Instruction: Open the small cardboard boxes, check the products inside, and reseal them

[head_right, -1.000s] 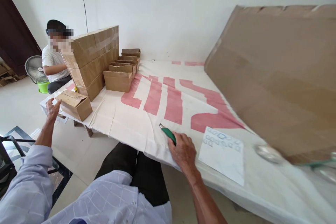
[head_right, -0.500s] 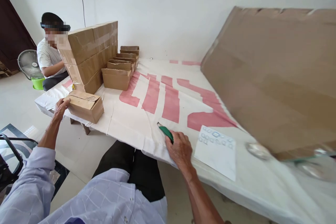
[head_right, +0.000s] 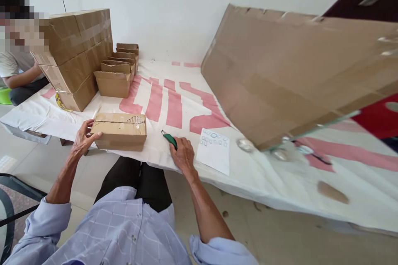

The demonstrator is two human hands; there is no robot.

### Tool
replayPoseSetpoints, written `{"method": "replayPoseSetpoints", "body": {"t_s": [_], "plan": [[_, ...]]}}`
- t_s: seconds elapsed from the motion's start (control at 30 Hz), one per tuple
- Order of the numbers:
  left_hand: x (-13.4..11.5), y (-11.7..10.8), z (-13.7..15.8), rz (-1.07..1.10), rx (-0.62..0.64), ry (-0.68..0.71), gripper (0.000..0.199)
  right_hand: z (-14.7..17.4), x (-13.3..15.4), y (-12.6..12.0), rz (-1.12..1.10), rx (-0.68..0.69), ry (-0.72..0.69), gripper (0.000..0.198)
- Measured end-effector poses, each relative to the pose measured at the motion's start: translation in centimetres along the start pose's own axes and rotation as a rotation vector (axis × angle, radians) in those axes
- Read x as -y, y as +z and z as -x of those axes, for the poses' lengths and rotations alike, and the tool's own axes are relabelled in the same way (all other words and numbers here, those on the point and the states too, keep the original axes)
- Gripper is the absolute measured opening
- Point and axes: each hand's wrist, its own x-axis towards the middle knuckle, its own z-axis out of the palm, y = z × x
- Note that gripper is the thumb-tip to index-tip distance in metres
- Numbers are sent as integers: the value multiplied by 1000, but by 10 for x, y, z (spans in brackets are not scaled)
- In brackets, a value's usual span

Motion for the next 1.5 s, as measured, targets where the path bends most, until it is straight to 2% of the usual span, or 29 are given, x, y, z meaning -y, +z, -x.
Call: {"method": "replayPoseSetpoints", "body": {"t_s": [0.1,0.17,0.27,0.33,0.43,0.53,0.6,0.73,0.97,1.13,1.5], "plan": [[9,5,-12,108,115,60,87,-1,0,-2,-43,-13,3,34],[15,6,-21,210,176,67,94,-4,6,-7,-89,-60,-1,35],[22,8,-31,309,244,42,110,-14,31,-21,-188,-184,-50,40],[25,9,-32,305,296,19,119,-25,58,-32,-247,-223,-141,47],[29,10,-28,246,343,-3,131,-41,98,-41,-271,-142,-310,55],[36,11,-23,205,375,8,136,-48,118,-39,-276,-48,-381,50],[41,14,-20,183,398,21,140,-46,116,-37,-302,-51,-371,45],[42,28,-17,168,395,73,145,-33,93,-41,-381,-84,-293,43],[13,55,-15,150,312,268,136,-16,67,-45,-458,-64,-158,48],[-3,59,-11,126,304,349,131,-11,61,-42,-482,-45,-116,51],[-28,63,-4,50,283,424,126,-6,56,-40,-496,-29,-54,53]]}}
